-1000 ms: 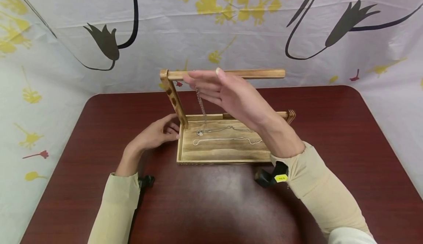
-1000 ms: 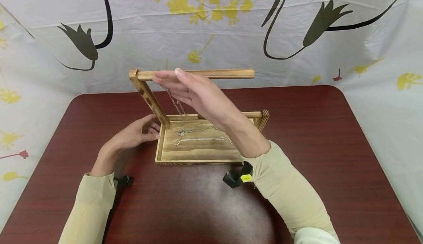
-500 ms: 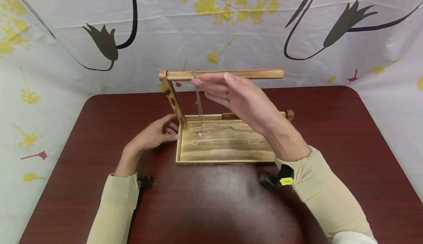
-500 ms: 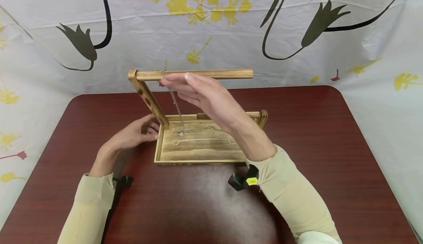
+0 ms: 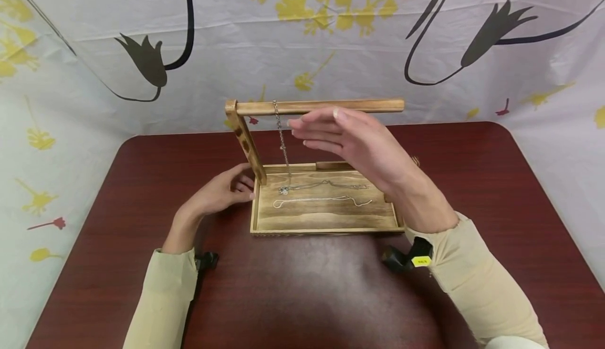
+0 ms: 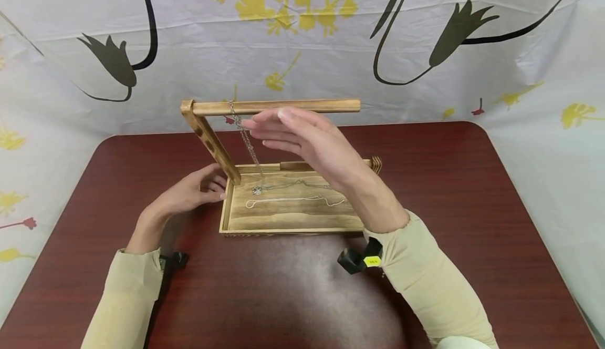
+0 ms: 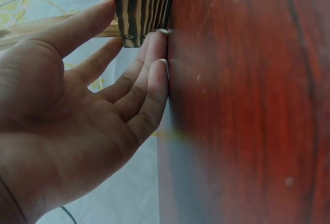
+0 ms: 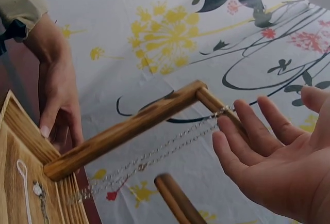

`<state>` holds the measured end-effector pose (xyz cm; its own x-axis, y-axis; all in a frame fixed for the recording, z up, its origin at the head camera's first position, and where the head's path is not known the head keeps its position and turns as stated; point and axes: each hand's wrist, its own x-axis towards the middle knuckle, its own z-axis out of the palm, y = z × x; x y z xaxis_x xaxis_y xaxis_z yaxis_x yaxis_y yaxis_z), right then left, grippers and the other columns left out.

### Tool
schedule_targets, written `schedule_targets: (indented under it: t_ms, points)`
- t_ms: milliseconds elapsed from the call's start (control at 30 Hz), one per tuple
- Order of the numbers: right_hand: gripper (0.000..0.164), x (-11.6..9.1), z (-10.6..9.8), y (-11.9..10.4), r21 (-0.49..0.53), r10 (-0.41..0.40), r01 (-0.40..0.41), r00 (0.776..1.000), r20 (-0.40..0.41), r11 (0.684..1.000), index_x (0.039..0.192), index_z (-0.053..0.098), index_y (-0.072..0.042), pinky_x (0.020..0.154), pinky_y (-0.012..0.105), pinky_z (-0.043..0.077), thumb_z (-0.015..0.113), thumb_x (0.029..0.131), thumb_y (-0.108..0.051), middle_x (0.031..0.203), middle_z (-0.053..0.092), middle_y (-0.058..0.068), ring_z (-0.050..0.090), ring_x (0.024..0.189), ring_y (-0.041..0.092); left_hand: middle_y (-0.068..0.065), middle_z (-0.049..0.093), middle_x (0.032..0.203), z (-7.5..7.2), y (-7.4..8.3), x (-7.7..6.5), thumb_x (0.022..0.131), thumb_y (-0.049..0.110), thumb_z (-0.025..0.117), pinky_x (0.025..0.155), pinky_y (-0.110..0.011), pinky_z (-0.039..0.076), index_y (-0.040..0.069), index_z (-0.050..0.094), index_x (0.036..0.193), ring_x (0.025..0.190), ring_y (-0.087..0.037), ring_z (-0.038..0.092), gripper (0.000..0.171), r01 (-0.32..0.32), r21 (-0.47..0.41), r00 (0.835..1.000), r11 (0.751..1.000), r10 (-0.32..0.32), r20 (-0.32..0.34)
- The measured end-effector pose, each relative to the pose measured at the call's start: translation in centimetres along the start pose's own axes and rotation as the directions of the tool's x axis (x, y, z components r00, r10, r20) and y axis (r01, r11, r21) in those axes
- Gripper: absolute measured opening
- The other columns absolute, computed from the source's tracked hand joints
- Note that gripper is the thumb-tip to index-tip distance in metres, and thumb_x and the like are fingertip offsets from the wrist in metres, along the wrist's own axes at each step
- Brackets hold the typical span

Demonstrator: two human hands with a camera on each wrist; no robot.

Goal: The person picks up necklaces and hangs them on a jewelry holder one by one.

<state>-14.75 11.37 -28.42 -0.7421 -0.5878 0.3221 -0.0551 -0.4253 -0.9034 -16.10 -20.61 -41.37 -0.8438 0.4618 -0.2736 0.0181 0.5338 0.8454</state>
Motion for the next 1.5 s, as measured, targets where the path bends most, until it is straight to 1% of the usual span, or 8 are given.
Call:
schedule_targets:
  t_ms: [167, 367, 633, 800, 933, 1100, 1233, 1500]
  points:
    - [0.031, -0.8, -0.7, -0.2, -0.063, 0.021, -0.022, 1.000, -0.021, 0.998, 0.124, 0.063, 0.003, 0.109, 0.053, 0.036, 0.048, 0.106, -0.016, 0.128, 0.061, 0.024, 0.053, 0.126, 0.041, -0.020, 0.060, 0.120, 0.0, 0.0, -0.1, 0.093, 0.009, 0.071, 0.089, -0.039, 0.051, 0.005, 0.025, 0.156, 0.104, -0.028, 0.061, 0.078, 0.006, 0.001, 1.000, 1.000, -0.006, 0.001]
    - [0.026, -1.4, -0.8, -0.7, -0.146, 0.028, -0.035, 0.998, -0.048, 0.989, 0.121, 0.065, 0.005, 0.104, 0.053, 0.041, 0.049, 0.103, -0.006, 0.125, 0.061, 0.028, 0.055, 0.122, 0.042, -0.020, 0.060, 0.120, -0.1, -0.1, 0.0, 0.093, 0.010, 0.071, 0.087, -0.039, 0.051, 0.005, 0.026, 0.156, 0.104, -0.028, 0.062, 0.077, -0.003, 0.016, 1.000, 1.000, 0.003, 0.000]
    - [0.023, -2.3, -1.2, -0.8, -0.275, 0.052, -0.076, 0.994, -0.093, 0.959, 0.118, 0.069, 0.003, 0.099, 0.046, 0.047, 0.054, 0.101, -0.004, 0.121, 0.066, 0.021, 0.061, 0.114, 0.040, -0.019, 0.062, 0.117, 0.1, 0.0, 0.3, 0.093, 0.008, 0.071, 0.087, -0.040, 0.052, 0.005, 0.028, 0.155, 0.103, -0.029, 0.062, 0.076, -0.008, 0.014, 1.000, 1.000, 0.008, -0.002]
    - [0.024, -2.9, -1.3, -0.6, -0.304, 0.084, -0.113, 0.991, -0.106, 0.946, 0.120, 0.068, 0.002, 0.094, 0.044, 0.050, 0.056, 0.101, -0.006, 0.123, 0.065, 0.021, 0.063, 0.111, 0.039, -0.020, 0.061, 0.118, 0.1, -0.1, 0.2, 0.093, 0.008, 0.071, 0.087, -0.040, 0.052, 0.004, 0.027, 0.155, 0.103, -0.029, 0.062, 0.077, 0.002, 0.013, 1.000, 1.000, -0.002, -0.003]
    - [0.024, -3.5, -1.5, -0.5, -0.327, 0.087, -0.122, 0.989, -0.118, 0.937, 0.121, 0.068, 0.003, 0.092, 0.042, 0.051, 0.057, 0.100, -0.004, 0.122, 0.066, 0.021, 0.064, 0.110, 0.040, -0.019, 0.061, 0.118, 0.1, -0.2, 0.3, 0.093, 0.010, 0.072, 0.087, -0.039, 0.052, 0.005, 0.028, 0.155, 0.103, -0.028, 0.062, 0.077, 0.003, 0.015, 1.000, 1.000, -0.003, -0.001]
    - [0.024, -4.0, -1.7, -0.3, -0.331, 0.090, -0.130, 0.987, -0.132, 0.935, 0.120, 0.067, 0.004, 0.091, 0.042, 0.052, 0.057, 0.099, -0.001, 0.120, 0.067, 0.020, 0.063, 0.108, 0.038, -0.020, 0.061, 0.118, 0.0, -0.1, 0.3, 0.092, 0.008, 0.071, 0.086, -0.038, 0.052, 0.004, 0.028, 0.155, 0.103, -0.028, 0.062, 0.076, -0.005, 0.004, 1.000, 1.000, 0.005, 0.000]
    - [0.024, -4.4, -1.9, -0.2, -0.335, 0.091, -0.133, 0.986, -0.140, 0.933, 0.120, 0.067, 0.004, 0.090, 0.041, 0.053, 0.057, 0.099, 0.001, 0.119, 0.067, 0.022, 0.064, 0.105, 0.036, -0.020, 0.061, 0.117, 0.0, 0.0, 0.3, 0.092, 0.008, 0.071, 0.086, -0.038, 0.052, 0.004, 0.028, 0.155, 0.102, -0.028, 0.061, 0.076, 0.004, -0.002, 1.000, 1.000, -0.004, -0.005]
    - [0.030, -5.7, -2.1, 0.1, -0.379, 0.123, -0.183, 0.976, -0.177, 0.907, 0.126, 0.064, 0.001, 0.087, 0.035, 0.054, 0.063, 0.097, -0.002, 0.121, 0.068, 0.018, 0.067, 0.104, 0.034, -0.020, 0.061, 0.117, 0.0, -0.2, 0.3, 0.092, 0.008, 0.071, 0.088, -0.040, 0.051, 0.003, 0.028, 0.155, 0.102, -0.029, 0.061, 0.076, 0.006, -0.001, 1.000, 1.000, -0.006, -0.006]
